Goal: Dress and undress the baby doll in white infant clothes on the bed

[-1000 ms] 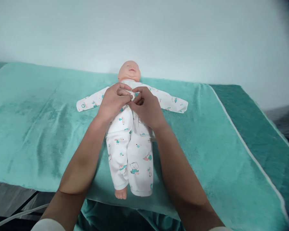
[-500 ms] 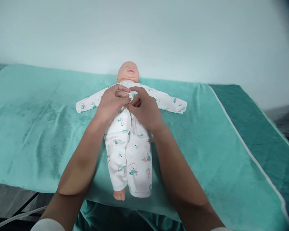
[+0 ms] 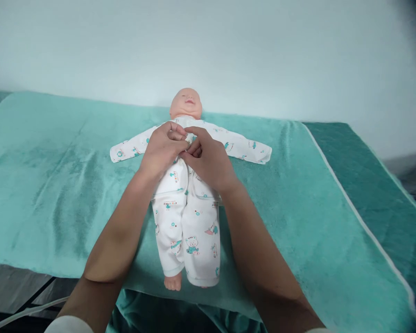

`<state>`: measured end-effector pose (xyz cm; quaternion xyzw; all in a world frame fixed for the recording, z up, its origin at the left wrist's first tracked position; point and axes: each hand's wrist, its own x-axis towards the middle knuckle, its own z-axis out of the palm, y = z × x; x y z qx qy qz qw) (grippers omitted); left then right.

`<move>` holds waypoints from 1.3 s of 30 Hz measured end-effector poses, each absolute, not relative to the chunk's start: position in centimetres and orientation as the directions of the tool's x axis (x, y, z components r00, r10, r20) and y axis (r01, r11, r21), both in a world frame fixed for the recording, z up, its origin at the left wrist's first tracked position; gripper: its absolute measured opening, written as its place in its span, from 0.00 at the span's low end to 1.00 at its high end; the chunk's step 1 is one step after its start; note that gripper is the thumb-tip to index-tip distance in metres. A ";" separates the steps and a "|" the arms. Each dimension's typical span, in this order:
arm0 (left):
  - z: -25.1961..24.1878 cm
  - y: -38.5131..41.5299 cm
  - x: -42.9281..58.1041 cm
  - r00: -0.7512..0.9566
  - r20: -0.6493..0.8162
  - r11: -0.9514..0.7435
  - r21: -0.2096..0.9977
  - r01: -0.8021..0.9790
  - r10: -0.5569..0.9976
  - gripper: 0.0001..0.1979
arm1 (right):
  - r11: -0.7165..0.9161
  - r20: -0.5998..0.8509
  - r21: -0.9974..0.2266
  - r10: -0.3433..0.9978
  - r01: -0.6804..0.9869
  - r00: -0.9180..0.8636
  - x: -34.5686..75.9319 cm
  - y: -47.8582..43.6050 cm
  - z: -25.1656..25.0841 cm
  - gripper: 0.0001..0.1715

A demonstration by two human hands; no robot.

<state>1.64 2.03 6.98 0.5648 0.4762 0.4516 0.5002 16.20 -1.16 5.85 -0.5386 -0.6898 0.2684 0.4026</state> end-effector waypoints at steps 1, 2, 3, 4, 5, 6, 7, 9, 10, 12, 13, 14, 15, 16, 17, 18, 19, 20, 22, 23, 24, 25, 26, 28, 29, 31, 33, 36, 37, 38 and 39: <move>7.2 2.0 1.4 0.161 0.029 -0.047 0.993 0.106 0.987 0.13 | 0.271 0.258 -0.800 0.961 0.535 -0.102 16.2 -1.2 5.9 0.30; 7.5 1.9 1.1 0.189 0.025 -0.051 0.990 0.133 0.982 0.13 | 0.265 0.247 -0.795 0.963 0.545 -0.107 16.3 -1.3 6.0 0.30; 7.8 1.9 0.7 0.219 0.020 -0.057 0.985 0.164 0.976 0.13 | 0.255 0.236 -0.789 0.966 0.559 -0.108 16.4 -1.5 6.2 0.31; 8.1 1.8 0.3 0.250 0.015 -0.066 0.978 0.196 0.968 0.12 | 0.242 0.223 -0.778 0.969 0.580 -0.105 16.5 -1.7 6.4 0.31; 8.4 1.8 -0.1 0.289 0.009 -0.078 0.971 0.227 0.957 0.11 | 0.225 0.210 -0.761 0.973 0.609 -0.098 16.5 -2.0 6.7 0.30; 8.7 1.7 -0.6 0.332 0.001 -0.091 0.962 0.257 0.943 0.09 | 0.204 0.194 -0.735 0.977 0.646 -0.087 16.6 -2.5 7.1 0.29; 8.9 1.6 -1.0 0.379 -0.011 -0.106 0.952 0.287 0.926 0.08 | 0.178 0.173 -0.698 0.982 0.693 -0.078 16.6 -3.0 7.5 0.26; 9.3 1.5 -1.8 0.466 -0.040 -0.141 0.927 0.347 0.884 0.06 | 0.128 0.118 -0.584 0.990 0.802 -0.072 16.6 -4.2 8.3 0.16; 9.4 1.4 -2.2 0.501 -0.053 -0.162 0.913 0.375 0.864 0.06 | 0.108 0.090 -0.515 0.993 0.850 -0.072 16.6 -4.7 8.7 0.11; 9.6 1.3 -2.5 0.550 -0.071 -0.205 0.882 0.424 0.832 0.08 | 0.087 0.039 -0.403 0.996 0.911 -0.078 16.5 -5.5 9.2 0.08; 9.6 1.2 -2.6 0.566 -0.075 -0.226 0.868 0.442 0.821 0.09 | 0.091 0.022 -0.378 0.996 0.921 -0.089 16.5 -5.7 9.3 0.10; 9.6 1.2 -2.6 0.577 -0.075 -0.244 0.855 0.457 0.814 0.10 | 0.102 0.011 -0.381 0.994 0.919 -0.106 16.6 -5.8 9.3 0.12; 9.6 1.1 -2.4 0.580 -0.071 -0.261 0.843 0.469 0.812 0.10 | 0.118 0.004 -0.404 0.992 0.907 -0.127 16.7 -5.7 9.3 0.14; 9.6 1.1 -2.3 0.578 -0.061 -0.278 0.832 0.480 0.814 0.10 | 0.134 0.003 -0.440 0.989 0.888 -0.148 16.8 -5.6 9.2 0.16; 9.5 1.0 -2.1 0.575 -0.048 -0.295 0.822 0.487 0.817 0.10 | 0.146 0.011 -0.483 0.987 0.863 -0.161 17.0 -5.4 9.1 0.17; 9.5 1.0 -1.8 0.570 -0.032 -0.310 0.813 0.493 0.821 0.08 | 0.152 0.021 -0.527 0.986 0.836 -0.167 17.3 -5.1 9.0 0.18; 9.5 1.0 -1.6 0.565 -0.018 -0.324 0.804 0.498 0.825 0.08 | 0.150 0.027 -0.571 0.986 0.807 -0.164 17.6 -4.9 8.9 0.18; 9.4 0.9 -1.5 0.561 -0.005 -0.337 0.796 0.503 0.828 0.07 | 0.141 0.025 -0.615 0.987 0.776 -0.159 17.9 -4.7 8.9 0.18; 9.4 0.9 -1.3 0.560 0.015 -0.359 0.782 0.510 0.828 0.06 | 0.115 -0.003 -0.710 0.986 0.695 -0.167 18.5 -4.4 8.8 0.18; 9.3 0.9 -1.4 0.565 0.017 -0.365 0.780 0.508 0.825 0.06 | 0.103 -0.024 -0.762 0.982 0.639 -0.187 18.8 -4.3 8.7 0.18; 9.4 0.9 -1.5 0.574 0.014 -0.363 0.788 0.497 0.819 0.07 | 0.095 -0.037 -0.815 0.976 0.571 -0.214 19.1 -4.2 8.6 0.18; 9.4 0.9 -1.6 0.588 0.006 -0.350 0.809 0.472 0.809 0.06 | 0.093 -0.033 -0.865 0.970 0.493 -0.240 19.3 -4.0 8.4 0.18; 9.4 0.9 -1.7 0.603 0.000 -0.327 0.840 0.433 0.798 0.06 | 0.095 -0.015 -0.907 0.966 0.410 -0.258 19.4 -3.9 8.2 0.18; 9.5 0.9 -1.9 0.620 0.000 -0.262 0.906 0.332 0.785 0.06 | 0.107 0.038 -0.960 0.965 0.260 -0.258 19.4 -3.7 7.6 0.18; 9.5 0.9 -1.9 0.621 0.004 -0.230 0.931 0.285 0.784 0.06 | 0.112 0.060 -0.972 0.968 0.205 -0.243 19.3 -3.6 7.2 0.18; 9.5 0.9 -1.9 0.615 0.006 -0.182 0.958 0.224 0.788 0.06 | 0.113 0.083 -0.984 0.975 0.138 -0.207 18.9 -3.5 6.4 0.18; 9.4 0.9 -1.7 0.610 -0.005 -0.146 0.969 0.197 0.792 0.06 | 0.113 0.095 -0.989 0.980 0.096 -0.173 18.6 -3.6 5.8 0.18; 9.0 1.0 -1.6 0.606 -0.015 -0.109 0.980 0.168 0.795 0.07 | 0.109 0.100 -0.993 0.985 0.055 -0.141 18.2 -3.7 5.2 0.19; 8.8 1.1 -1.7 0.603 -0.016 -0.099 0.983 0.157 0.797 0.07 | 0.102 0.094 -0.993 0.985 0.052 -0.142 18.1 -3.8 5.1 0.20; 8.5 1.2 -1.7 0.599 -0.015 -0.091 0.985 0.145 0.801 0.07 | 0.093 0.084 -0.994 0.985 0.055 -0.148 18.0 -3.8 5.1 0.21; 8.3 1.3 -1.8 0.593 -0.013 -0.084 0.987 0.135 0.805 0.08 | 0.086 0.076 -0.994 0.985 0.062 -0.155 18.0 -3.8 5.2 0.22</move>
